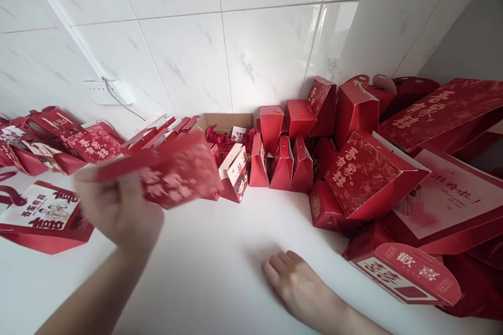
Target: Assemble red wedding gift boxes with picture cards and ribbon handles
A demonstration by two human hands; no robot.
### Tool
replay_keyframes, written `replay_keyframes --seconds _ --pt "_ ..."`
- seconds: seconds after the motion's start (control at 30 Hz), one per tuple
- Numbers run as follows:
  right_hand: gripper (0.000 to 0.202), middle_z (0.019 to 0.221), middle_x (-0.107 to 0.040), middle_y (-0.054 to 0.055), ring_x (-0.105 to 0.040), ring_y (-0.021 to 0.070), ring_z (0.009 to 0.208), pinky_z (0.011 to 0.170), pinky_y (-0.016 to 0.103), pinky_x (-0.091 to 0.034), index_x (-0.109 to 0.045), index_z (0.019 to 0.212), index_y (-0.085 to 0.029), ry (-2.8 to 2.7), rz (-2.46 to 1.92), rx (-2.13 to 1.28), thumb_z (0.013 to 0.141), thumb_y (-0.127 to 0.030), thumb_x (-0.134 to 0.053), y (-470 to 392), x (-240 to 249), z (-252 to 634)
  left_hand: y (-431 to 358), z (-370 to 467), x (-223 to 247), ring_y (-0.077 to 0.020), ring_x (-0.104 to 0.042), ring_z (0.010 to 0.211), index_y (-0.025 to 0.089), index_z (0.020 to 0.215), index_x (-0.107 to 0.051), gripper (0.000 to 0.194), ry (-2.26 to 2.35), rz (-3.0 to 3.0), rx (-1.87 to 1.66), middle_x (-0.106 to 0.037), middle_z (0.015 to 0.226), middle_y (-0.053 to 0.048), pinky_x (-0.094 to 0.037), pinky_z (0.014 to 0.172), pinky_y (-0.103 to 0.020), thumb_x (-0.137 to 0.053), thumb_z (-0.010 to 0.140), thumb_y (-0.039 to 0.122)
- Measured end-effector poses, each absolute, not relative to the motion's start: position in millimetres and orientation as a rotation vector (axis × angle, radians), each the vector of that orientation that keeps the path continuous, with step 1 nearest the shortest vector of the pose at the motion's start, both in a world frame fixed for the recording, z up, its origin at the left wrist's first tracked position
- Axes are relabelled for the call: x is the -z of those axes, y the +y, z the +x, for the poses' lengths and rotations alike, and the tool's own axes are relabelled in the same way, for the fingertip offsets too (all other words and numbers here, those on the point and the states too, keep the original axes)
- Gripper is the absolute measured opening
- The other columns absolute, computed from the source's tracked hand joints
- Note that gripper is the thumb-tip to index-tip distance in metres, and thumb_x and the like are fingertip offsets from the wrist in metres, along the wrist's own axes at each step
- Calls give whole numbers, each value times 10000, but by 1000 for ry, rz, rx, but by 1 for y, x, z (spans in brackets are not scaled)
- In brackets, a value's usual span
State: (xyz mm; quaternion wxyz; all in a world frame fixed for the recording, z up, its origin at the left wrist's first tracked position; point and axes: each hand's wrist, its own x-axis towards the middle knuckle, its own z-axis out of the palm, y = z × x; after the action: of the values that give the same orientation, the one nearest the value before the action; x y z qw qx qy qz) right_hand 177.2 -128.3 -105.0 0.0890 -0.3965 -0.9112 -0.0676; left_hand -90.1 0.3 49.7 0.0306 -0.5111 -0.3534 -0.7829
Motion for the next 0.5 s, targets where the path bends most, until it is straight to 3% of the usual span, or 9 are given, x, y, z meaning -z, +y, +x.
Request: replay_keyframes --seconds 0.1,0.17,0.23,0.33,0.43,0.5 --pt "244 766 -590 -6 -507 192 612 593 345 -270 -449 873 -202 -2726 -1151 212 766 -69 -623 -129 105 176 -28 -44 4 -163 -629 866 196 967 -551 176 -1251 -1983 2459 -627 990 -51 -526 712 -273 -643 900 330" --pt "233 776 -601 -2 -519 194 618 593 346 -280 -453 874 -201 -2725 -1143 216 773 -88 -629 -130 105 175 -39 -24 38 -169 -655 930 211 1056 -549 101 -1349 -2318 2401 -625 1093 -73 -557 772 -295 -518 975 264" --pt "227 789 -611 3 -533 196 630 605 345 -300 -456 882 -199 -2718 -1144 222 778 -96 -630 -130 105 175 -42 -14 65 -195 -647 1075 227 1152 -515 171 -1283 -2579 2265 -612 1192 -93 -547 923 -368 -424 1008 219" --pt "240 785 -618 1 -549 196 633 622 341 -326 -460 893 -196 -2707 -1144 231 767 -84 -630 -130 104 175 -35 -15 78 -233 -578 1230 240 1279 -462 318 -1186 -2936 1691 -576 1316 -119 -503 1026 -415 -523 968 231" --pt "259 767 -617 -5 -560 194 628 627 336 -345 -449 871 -200 -2697 -1128 236 741 -77 -637 -129 102 175 -26 -27 59 -295 -519 1290 217 1368 -437 538 -1215 -2983 1117 -519 1393 -156 -485 1045 -451 -640 894 372" --pt "270 762 -621 -8 -565 190 617 627 333 -356 -441 858 -204 -2685 -1121 238 729 -78 -642 -128 100 175 -15 -37 30 -311 -535 1246 183 1417 -398 655 -1060 -2894 1100 -541 1341 -174 -512 994 -447 -636 868 449"
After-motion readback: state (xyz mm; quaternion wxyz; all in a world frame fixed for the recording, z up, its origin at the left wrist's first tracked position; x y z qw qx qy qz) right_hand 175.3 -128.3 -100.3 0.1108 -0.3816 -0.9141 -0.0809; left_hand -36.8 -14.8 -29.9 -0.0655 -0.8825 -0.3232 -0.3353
